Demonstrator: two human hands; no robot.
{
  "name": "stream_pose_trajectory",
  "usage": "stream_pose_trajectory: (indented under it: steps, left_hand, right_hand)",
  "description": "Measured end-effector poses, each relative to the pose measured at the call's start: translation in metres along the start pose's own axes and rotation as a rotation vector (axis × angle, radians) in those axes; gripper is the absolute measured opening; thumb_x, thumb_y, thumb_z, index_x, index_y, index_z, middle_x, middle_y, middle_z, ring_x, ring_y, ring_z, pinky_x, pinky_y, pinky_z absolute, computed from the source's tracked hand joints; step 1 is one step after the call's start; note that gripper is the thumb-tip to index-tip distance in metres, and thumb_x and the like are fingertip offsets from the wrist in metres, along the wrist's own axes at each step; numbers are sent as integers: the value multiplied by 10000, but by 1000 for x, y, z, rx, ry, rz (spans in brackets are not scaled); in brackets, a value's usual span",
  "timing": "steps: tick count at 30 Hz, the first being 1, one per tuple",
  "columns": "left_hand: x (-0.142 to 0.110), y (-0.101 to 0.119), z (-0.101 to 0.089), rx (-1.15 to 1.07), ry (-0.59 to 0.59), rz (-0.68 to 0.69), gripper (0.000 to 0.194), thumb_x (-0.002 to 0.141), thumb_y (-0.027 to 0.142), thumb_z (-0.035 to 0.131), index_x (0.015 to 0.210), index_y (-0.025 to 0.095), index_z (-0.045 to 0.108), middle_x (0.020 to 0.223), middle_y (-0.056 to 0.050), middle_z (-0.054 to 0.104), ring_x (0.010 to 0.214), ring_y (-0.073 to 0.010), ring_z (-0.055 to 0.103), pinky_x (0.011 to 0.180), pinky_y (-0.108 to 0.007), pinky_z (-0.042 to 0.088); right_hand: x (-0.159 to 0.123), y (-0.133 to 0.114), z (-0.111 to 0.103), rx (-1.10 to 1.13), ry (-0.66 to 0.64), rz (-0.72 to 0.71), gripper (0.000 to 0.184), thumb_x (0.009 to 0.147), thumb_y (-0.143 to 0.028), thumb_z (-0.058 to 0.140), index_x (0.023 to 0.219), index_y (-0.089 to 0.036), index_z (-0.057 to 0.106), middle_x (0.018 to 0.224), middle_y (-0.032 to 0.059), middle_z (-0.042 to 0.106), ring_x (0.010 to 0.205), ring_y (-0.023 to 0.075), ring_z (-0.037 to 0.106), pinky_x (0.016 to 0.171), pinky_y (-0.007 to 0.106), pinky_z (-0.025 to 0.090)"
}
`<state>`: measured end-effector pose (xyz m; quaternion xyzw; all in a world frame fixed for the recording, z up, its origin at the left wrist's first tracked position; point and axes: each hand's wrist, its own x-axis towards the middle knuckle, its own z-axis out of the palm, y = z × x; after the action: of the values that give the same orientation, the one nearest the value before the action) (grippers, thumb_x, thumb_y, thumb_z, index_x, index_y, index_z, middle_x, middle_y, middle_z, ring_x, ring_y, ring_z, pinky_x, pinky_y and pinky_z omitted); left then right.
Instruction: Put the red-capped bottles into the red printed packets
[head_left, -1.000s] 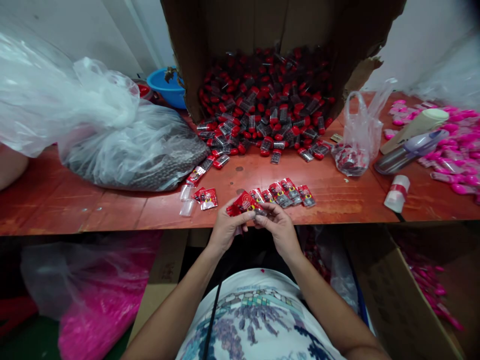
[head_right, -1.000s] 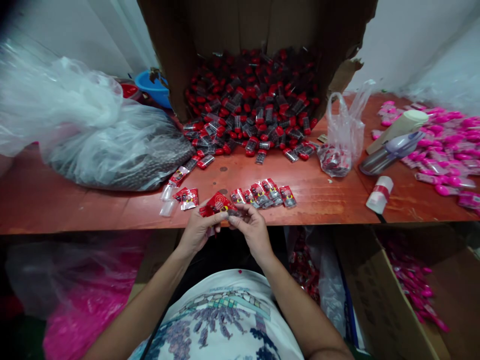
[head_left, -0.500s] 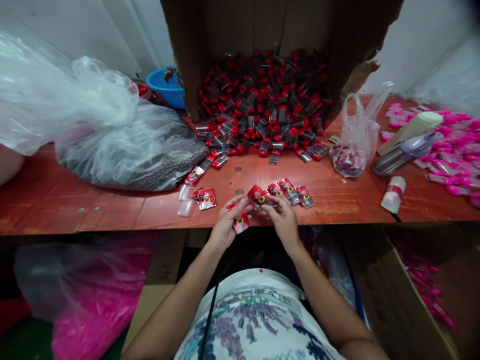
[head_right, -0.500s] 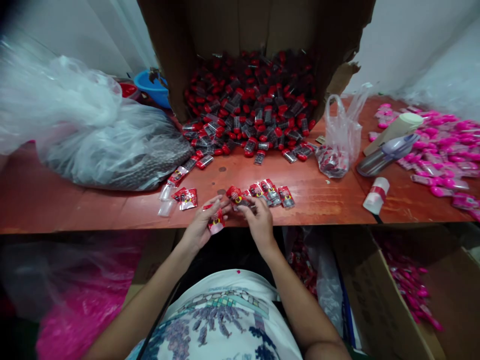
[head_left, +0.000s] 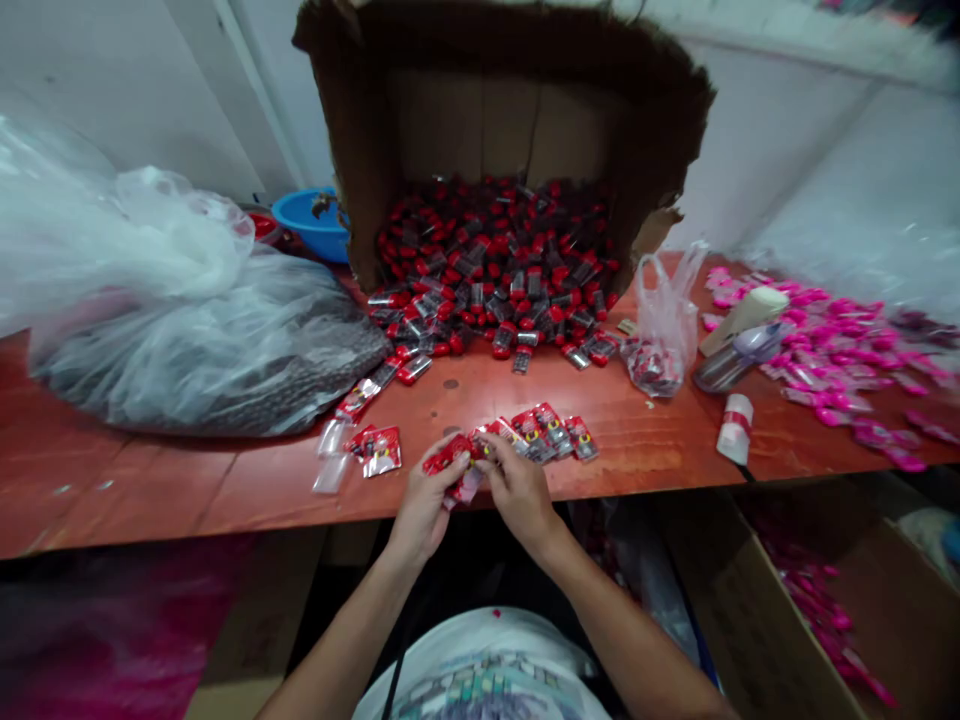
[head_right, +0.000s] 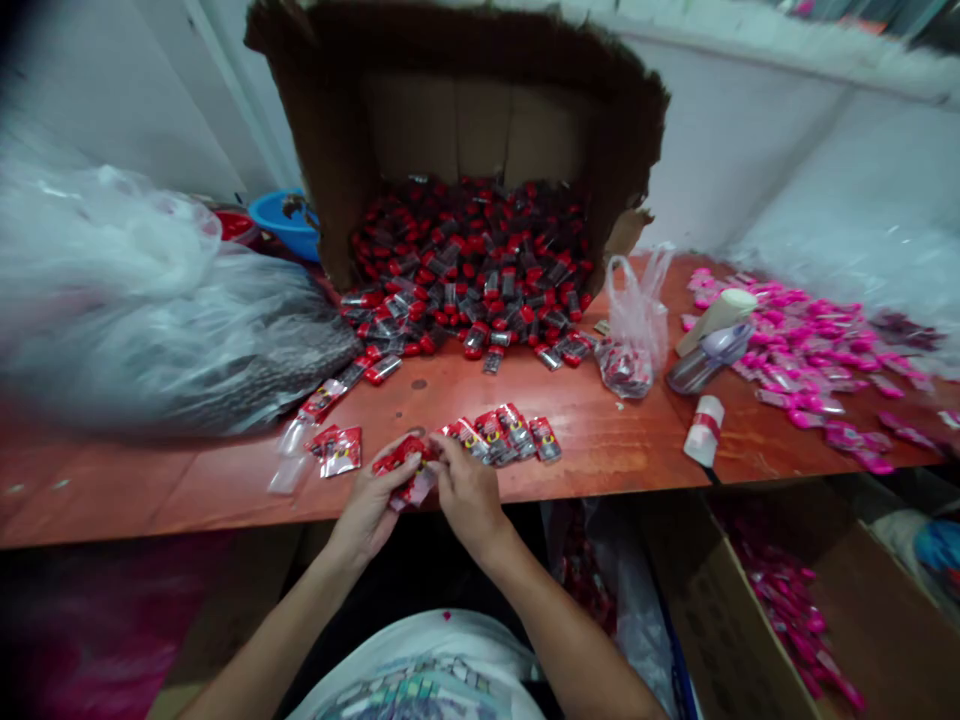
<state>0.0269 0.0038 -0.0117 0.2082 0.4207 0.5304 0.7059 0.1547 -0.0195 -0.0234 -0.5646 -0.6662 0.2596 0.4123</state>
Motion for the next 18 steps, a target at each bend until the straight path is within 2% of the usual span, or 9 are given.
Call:
stream_pose_trajectory:
  steps: [3,5,8,9,11,13,16,18]
  left_hand:
    - [7,3,-1,-1,48,60,390,575,122,812,938,118,667,819,-55,723,689,-156,684,639,-228,552]
    - [12,6,-1,-28,100,81,352,570,100,807,891,121,665,770,-39,716,660,-159,683,609,-236,560]
    - [17,11,-1,-45,139,54,328,585,48,777,881,123,654,739,-36,709,644,-172,687,591,-259,575]
    - [17,13,-1,-45,141,38,325,592,31,765,882,122,652,740,-41,709,642,-174,688,596,-266,580]
    - [16,14,0,-50,142,13,316,603,9,748,881,123,649,751,-48,711,638,-172,687,602,-277,586]
    - [15,15,0,-61,144,-4,299,605,4,747,863,122,653,743,-45,708,628,-166,680,598,-280,588]
    - [16,17,-2,-98,155,-2,231,604,36,769,800,106,669,693,-34,692,583,-131,653,547,-220,560]
    - [18,20,-5,-133,171,11,174,615,72,780,749,99,673,648,-22,676,532,-102,622,502,-180,526]
  right_hand:
    - [16,3,-10,-225,-65,-134,342,940,-258,437,1267,-226,534,997,54,719,841,188,680,725,268,505]
    - [36,10,-21,-354,-72,-179,330,955,-283,414,1247,-222,555,991,58,722,822,184,677,726,264,502]
    - [84,31,-46,-549,-45,-145,332,965,-218,367,1225,-214,572,1109,70,679,961,172,639,844,256,468]
    - [102,40,-55,-629,-44,-92,342,961,-188,353,1218,-216,577,1137,72,660,1004,171,620,861,255,459]
    - [135,59,-70,-671,-59,-60,359,927,-129,380,1210,-194,591,1162,101,635,1006,187,608,856,268,457]
    - [160,76,-79,-688,-129,-78,415,876,-77,437,1239,-221,581,1231,81,602,1014,178,600,855,249,452]
    - [175,95,-83,-696,-251,-125,482,840,-35,458,1234,-278,593,1298,34,569,1024,158,586,875,227,432]
    - [175,105,-84,-695,-305,-131,443,849,-44,446,1189,-260,630,1262,50,592,1014,166,581,885,240,424]
